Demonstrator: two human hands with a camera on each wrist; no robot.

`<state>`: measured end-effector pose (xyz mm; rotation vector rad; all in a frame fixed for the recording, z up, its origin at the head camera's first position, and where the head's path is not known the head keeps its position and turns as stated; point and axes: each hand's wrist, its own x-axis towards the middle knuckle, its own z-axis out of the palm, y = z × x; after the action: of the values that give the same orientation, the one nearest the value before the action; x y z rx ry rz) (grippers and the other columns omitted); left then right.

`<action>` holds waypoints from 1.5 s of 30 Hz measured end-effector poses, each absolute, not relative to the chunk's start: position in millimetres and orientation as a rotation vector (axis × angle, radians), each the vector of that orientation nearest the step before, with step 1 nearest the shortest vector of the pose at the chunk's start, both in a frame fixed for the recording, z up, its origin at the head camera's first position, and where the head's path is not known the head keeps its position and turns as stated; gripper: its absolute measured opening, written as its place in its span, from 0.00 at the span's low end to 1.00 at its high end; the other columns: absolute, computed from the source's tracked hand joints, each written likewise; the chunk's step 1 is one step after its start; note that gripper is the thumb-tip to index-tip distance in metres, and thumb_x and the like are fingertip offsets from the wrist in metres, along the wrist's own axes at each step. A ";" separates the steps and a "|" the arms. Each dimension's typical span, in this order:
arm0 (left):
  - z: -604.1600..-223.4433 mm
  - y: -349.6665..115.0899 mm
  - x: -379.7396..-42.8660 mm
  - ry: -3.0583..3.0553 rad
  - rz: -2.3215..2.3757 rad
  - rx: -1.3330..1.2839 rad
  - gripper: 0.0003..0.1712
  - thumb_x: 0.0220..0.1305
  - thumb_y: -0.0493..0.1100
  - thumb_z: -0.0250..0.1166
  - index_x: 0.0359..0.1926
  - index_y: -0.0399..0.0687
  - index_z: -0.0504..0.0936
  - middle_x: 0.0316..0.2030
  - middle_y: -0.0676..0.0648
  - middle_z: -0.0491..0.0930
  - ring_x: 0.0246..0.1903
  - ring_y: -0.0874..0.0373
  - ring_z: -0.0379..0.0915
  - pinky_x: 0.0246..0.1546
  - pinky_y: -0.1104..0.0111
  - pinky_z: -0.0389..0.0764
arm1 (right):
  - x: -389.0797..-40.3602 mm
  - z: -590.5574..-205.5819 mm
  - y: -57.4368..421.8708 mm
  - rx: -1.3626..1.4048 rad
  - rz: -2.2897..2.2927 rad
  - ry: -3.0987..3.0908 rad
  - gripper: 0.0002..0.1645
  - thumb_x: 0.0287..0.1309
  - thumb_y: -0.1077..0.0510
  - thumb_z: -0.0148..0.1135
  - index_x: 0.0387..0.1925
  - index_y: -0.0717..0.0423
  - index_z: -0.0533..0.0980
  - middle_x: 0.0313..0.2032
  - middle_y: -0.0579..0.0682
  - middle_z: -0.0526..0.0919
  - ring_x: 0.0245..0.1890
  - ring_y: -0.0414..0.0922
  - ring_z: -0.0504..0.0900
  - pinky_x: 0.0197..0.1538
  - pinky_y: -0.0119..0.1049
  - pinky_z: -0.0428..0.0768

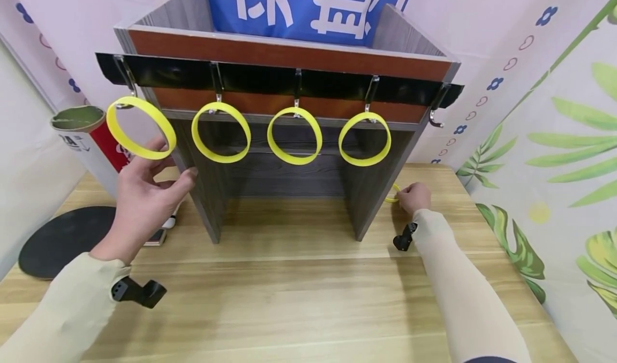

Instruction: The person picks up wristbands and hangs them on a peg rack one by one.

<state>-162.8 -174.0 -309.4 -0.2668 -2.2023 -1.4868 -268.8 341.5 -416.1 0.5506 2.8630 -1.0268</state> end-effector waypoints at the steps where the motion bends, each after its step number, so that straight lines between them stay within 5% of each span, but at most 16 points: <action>1: -309.0 -173.9 -163.2 -2.200 -1.490 -0.272 0.38 0.64 0.32 0.71 0.73 0.52 0.74 0.62 0.63 0.77 0.52 0.74 0.80 0.44 0.85 0.82 | -268.4 -415.7 341.5 0.561 -1.018 2.863 0.15 0.68 0.58 0.58 0.43 0.69 0.82 0.25 0.48 0.79 0.29 0.43 0.76 0.30 0.29 0.73; 14: -306.5 -175.7 -164.1 -2.212 -1.453 -0.283 0.38 0.63 0.32 0.71 0.73 0.51 0.74 0.63 0.61 0.77 0.51 0.76 0.79 0.43 0.86 0.81 | -264.5 -414.9 356.3 0.513 -1.233 2.893 0.14 0.65 0.62 0.57 0.44 0.71 0.80 0.23 0.44 0.80 0.22 0.33 0.76 0.26 0.23 0.76; 22: -306.7 -173.4 -163.7 -2.233 -1.424 -0.269 0.38 0.63 0.32 0.71 0.73 0.49 0.73 0.63 0.55 0.77 0.51 0.77 0.78 0.43 0.87 0.81 | -261.2 -421.4 370.0 0.434 -1.514 2.656 0.23 0.74 0.61 0.58 0.60 0.76 0.75 0.33 0.43 0.83 0.27 0.30 0.82 0.36 0.21 0.84; 31: -307.5 -173.9 -163.5 -2.221 -1.431 -0.290 0.39 0.63 0.31 0.71 0.74 0.51 0.73 0.66 0.50 0.77 0.51 0.78 0.78 0.43 0.87 0.81 | -251.0 -417.9 374.7 0.423 -1.788 2.344 0.32 0.75 0.62 0.58 0.70 0.79 0.64 0.28 0.35 0.86 0.30 0.29 0.87 0.43 0.22 0.87; 45: -309.7 -174.0 -162.8 -2.225 -1.424 -0.268 0.38 0.63 0.32 0.70 0.73 0.51 0.73 0.65 0.52 0.77 0.51 0.78 0.78 0.43 0.87 0.80 | -244.5 -422.7 377.1 0.484 -2.174 2.014 0.19 0.75 0.63 0.56 0.62 0.70 0.68 0.33 0.42 0.85 0.33 0.35 0.89 0.47 0.25 0.88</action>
<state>-162.8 -174.0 -309.7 -0.2676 -2.2246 -1.4241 -244.5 377.1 -422.7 0.4838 2.0144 -2.1744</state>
